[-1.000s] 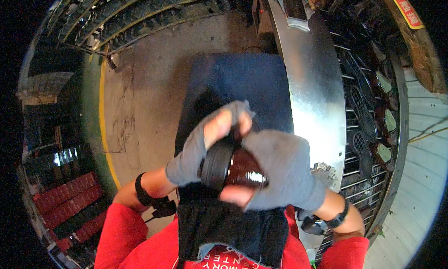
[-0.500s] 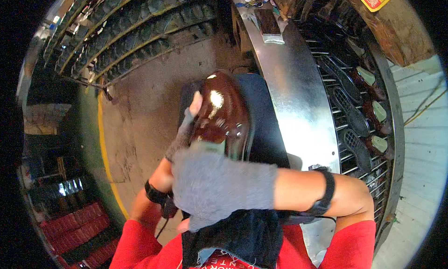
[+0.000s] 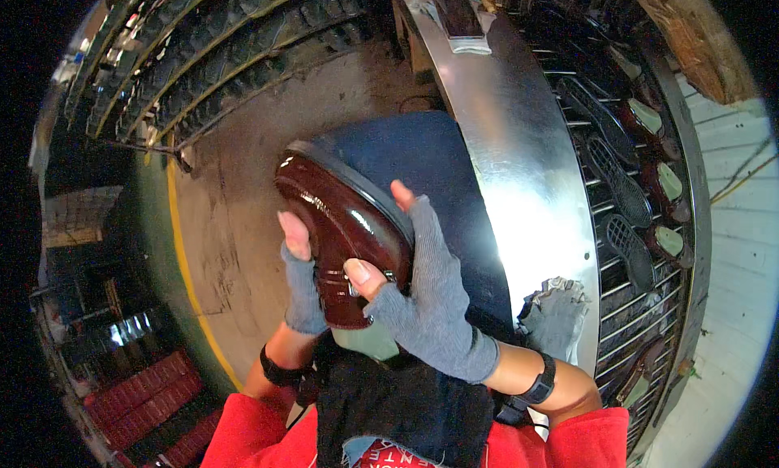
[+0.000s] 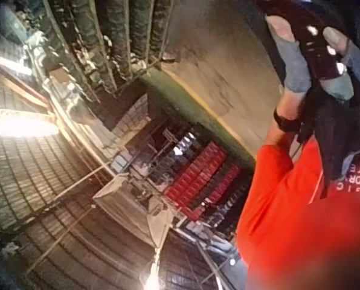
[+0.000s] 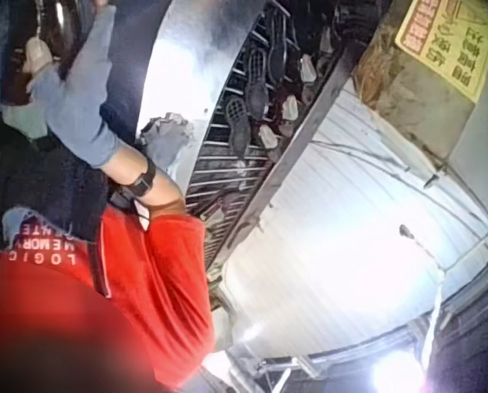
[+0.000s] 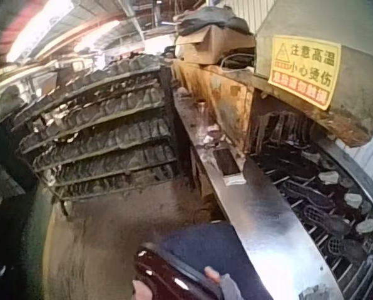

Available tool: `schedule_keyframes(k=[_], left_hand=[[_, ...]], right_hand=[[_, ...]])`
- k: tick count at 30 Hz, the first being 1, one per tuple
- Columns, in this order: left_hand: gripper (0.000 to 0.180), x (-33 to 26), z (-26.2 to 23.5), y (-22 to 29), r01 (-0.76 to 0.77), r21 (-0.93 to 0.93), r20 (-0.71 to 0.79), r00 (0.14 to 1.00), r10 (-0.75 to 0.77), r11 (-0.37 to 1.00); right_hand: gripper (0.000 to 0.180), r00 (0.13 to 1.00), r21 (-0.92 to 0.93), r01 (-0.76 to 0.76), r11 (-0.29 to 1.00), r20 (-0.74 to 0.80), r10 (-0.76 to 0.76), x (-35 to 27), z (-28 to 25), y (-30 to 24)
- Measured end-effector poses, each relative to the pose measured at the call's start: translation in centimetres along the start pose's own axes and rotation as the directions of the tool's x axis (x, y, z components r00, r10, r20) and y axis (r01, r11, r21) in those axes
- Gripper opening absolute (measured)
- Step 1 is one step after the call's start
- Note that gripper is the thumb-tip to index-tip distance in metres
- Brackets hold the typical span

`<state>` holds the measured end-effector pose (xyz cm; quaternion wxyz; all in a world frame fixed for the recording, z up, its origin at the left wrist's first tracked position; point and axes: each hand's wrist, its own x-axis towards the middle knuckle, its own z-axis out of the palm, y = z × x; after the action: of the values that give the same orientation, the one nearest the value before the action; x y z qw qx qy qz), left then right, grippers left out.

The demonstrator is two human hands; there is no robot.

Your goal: Inspecting and wiping loafers on a production line.

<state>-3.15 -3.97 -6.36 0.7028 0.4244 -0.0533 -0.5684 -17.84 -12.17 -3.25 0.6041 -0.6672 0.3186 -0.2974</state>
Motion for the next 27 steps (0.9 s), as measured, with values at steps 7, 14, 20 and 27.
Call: schedule_keyframes(k=[7,14,20,27], left_hand=[[0.095,-1.2,1.6,1.5,-0.143,0.41,0.117,0.988,0.103,0.901],[0.077,-3.4,2.5,0.8,-0.152,0.259,0.044,0.988,0.146,0.954],[0.097,0.8,3.4,6.0,-0.616,0.51,0.43,0.787,0.441,0.601],[0.025,5.6,4.3,6.0,-0.29,0.261,0.309,0.929,0.205,0.921]], right_hand=[[0.083,0.961,-0.083,0.233,0.969,0.17,-0.216,3.6,-3.2,-2.6],[0.07,0.972,-0.133,0.086,0.987,0.227,-0.054,3.2,-3.2,-3.5],[0.072,0.923,0.547,-0.374,0.749,0.294,0.247,2.3,-1.5,1.1],[0.072,0.68,0.67,-0.728,0.144,0.683,0.265,3.3,-1.9,4.9]])
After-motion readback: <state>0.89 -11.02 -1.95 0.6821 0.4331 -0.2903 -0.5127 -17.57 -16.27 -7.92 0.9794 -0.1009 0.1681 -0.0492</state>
